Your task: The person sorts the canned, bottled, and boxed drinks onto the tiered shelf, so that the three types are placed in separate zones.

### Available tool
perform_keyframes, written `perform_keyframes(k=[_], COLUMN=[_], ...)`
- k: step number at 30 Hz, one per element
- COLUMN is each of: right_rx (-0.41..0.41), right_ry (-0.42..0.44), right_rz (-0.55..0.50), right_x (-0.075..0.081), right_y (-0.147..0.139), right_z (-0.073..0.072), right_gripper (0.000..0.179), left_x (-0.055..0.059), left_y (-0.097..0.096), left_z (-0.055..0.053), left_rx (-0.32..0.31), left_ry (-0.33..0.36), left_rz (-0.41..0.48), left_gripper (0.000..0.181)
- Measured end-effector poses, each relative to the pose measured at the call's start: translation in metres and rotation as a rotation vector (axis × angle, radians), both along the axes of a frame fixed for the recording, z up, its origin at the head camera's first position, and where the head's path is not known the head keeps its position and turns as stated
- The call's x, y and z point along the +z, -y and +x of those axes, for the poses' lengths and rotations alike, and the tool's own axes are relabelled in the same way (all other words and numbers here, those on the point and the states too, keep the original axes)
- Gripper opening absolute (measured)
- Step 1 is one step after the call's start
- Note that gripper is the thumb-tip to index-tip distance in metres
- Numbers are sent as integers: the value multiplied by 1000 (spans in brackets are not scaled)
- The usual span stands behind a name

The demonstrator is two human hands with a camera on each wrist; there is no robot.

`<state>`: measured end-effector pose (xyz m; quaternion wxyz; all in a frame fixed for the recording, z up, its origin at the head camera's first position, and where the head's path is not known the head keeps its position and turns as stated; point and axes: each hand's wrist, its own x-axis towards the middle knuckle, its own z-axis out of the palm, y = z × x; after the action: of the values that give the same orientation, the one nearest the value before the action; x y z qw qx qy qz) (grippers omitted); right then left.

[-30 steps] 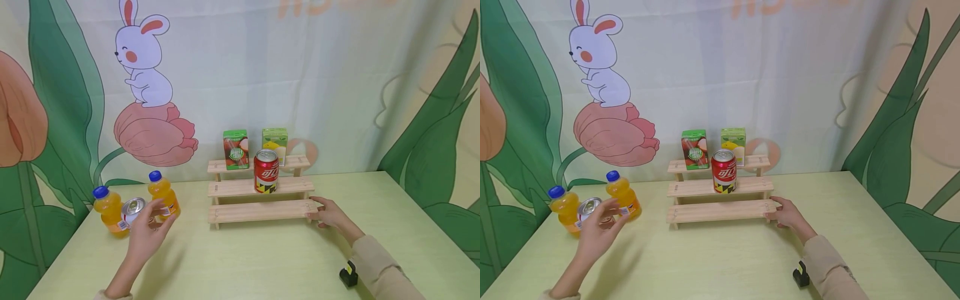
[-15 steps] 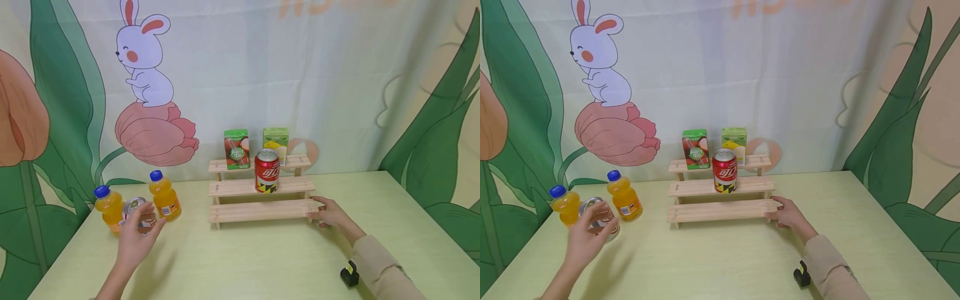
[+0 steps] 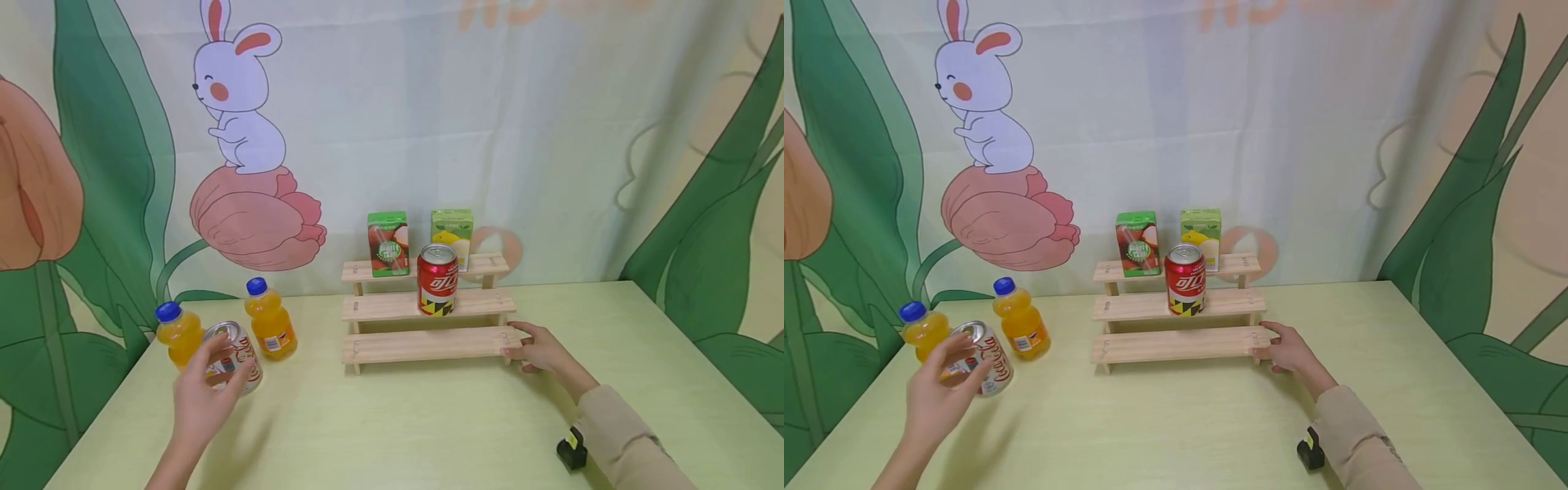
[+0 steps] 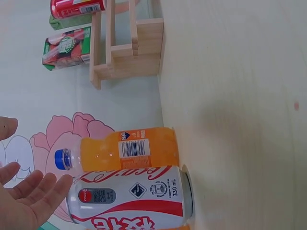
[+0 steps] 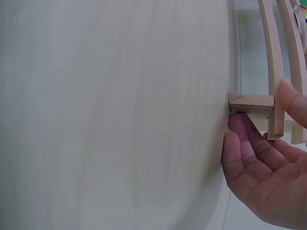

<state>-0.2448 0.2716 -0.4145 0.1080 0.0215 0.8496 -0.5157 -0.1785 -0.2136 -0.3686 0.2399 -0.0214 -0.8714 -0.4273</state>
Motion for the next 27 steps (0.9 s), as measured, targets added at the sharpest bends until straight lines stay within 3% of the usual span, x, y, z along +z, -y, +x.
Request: perform_keyframes(k=[7,11,20,27], right_rx=[-22,-32,-36,-32], right_ry=[13,18,17,14], right_rz=[14,22,18,26], right_x=[-3,-3,-3,-1], right_y=[1,2,2,3], right_z=[0,1,0,0], right_gripper=[71,71,71,71], left_x=[-4,-5,-3,-6], left_y=[9,13,18,26], left_z=[2,2,0,-7], left_rx=[75,110,180,168], left_ry=[-51,-35,103,232], left_rz=[-13,-33,-54,-31], left_gripper=[54,59,71,83])
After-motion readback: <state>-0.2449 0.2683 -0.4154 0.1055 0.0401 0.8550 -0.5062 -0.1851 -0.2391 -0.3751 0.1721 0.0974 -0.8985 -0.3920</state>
